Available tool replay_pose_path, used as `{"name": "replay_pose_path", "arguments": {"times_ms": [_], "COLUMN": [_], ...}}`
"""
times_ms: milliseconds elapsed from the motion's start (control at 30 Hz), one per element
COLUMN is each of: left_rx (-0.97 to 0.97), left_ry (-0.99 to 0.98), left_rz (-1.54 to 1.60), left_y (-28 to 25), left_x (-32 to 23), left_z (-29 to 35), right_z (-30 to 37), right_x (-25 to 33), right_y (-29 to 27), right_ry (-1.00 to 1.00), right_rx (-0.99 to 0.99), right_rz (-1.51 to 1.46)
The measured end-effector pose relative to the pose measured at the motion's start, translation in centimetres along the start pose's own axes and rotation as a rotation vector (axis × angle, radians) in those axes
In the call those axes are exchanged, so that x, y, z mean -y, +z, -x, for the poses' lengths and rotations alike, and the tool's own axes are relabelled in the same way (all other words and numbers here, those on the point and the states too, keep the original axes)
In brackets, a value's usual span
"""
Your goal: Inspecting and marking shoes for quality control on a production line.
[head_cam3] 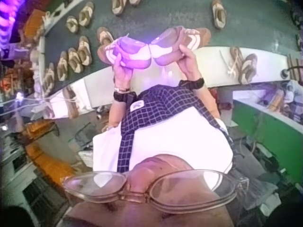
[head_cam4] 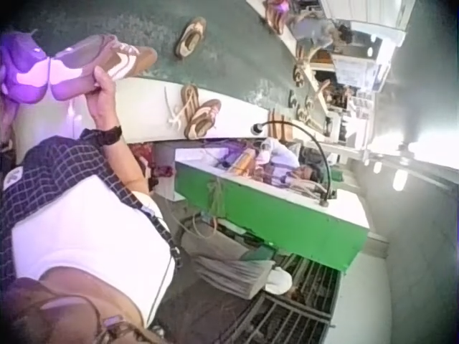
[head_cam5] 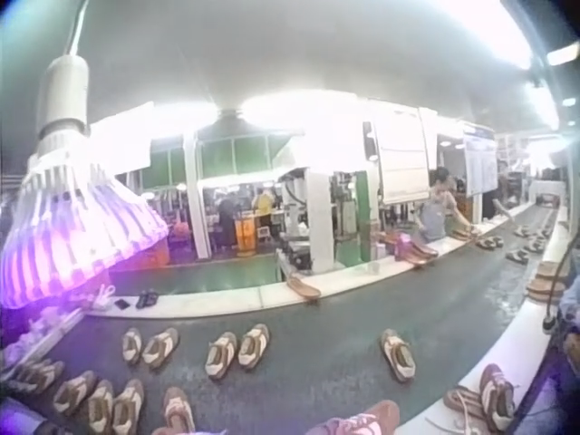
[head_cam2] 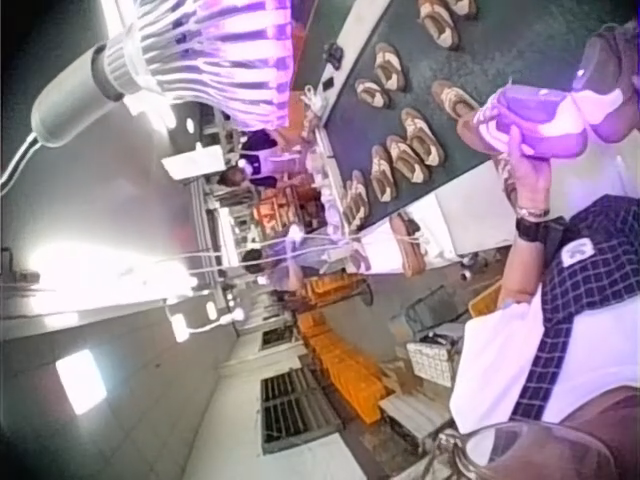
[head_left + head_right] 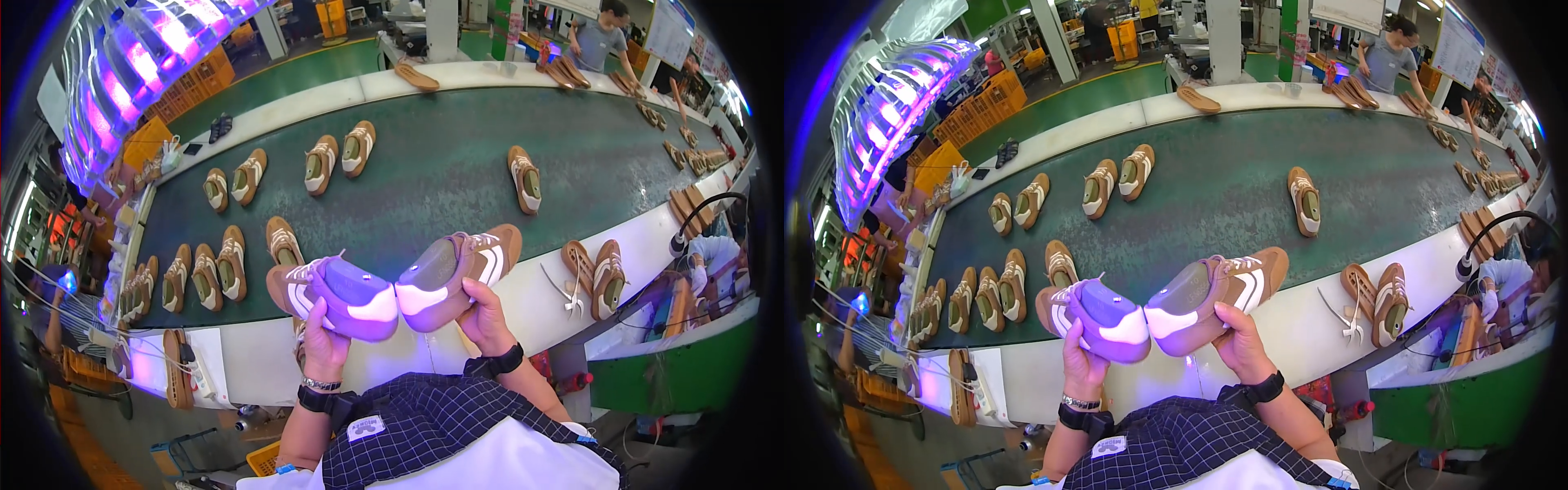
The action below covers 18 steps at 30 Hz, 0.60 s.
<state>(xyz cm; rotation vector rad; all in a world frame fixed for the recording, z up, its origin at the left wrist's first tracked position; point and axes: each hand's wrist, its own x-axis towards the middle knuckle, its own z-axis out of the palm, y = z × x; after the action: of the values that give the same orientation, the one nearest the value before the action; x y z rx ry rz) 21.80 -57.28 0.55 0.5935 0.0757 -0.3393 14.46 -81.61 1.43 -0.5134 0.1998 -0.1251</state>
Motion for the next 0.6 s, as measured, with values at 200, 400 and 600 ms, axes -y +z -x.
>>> {"name": "replay_pose_path", "arguments": {"times_ms": [200, 400, 600], "left_rx": [-0.124, -0.178, -0.193], "left_ry": [0.004, -0.042, -0.081], "left_rz": [-0.002, 0.019, 0.027], "left_y": [-0.2, -0.7, -1.3], "left_x": [1.5, 2.1, 2.6], "left_z": [0.2, 0.0, -0.4], "right_z": [0.6, 0.9, 1.1], "right_x": [-1.7, -2.2, -2.4], "right_y": [-0.6, -1.0, -1.1], "right_ry": [-0.052, -0.064, -0.093], "right_rx": [-0.093, -0.145, -0.2], "right_rz": [0.05, 0.022, -0.005]}}
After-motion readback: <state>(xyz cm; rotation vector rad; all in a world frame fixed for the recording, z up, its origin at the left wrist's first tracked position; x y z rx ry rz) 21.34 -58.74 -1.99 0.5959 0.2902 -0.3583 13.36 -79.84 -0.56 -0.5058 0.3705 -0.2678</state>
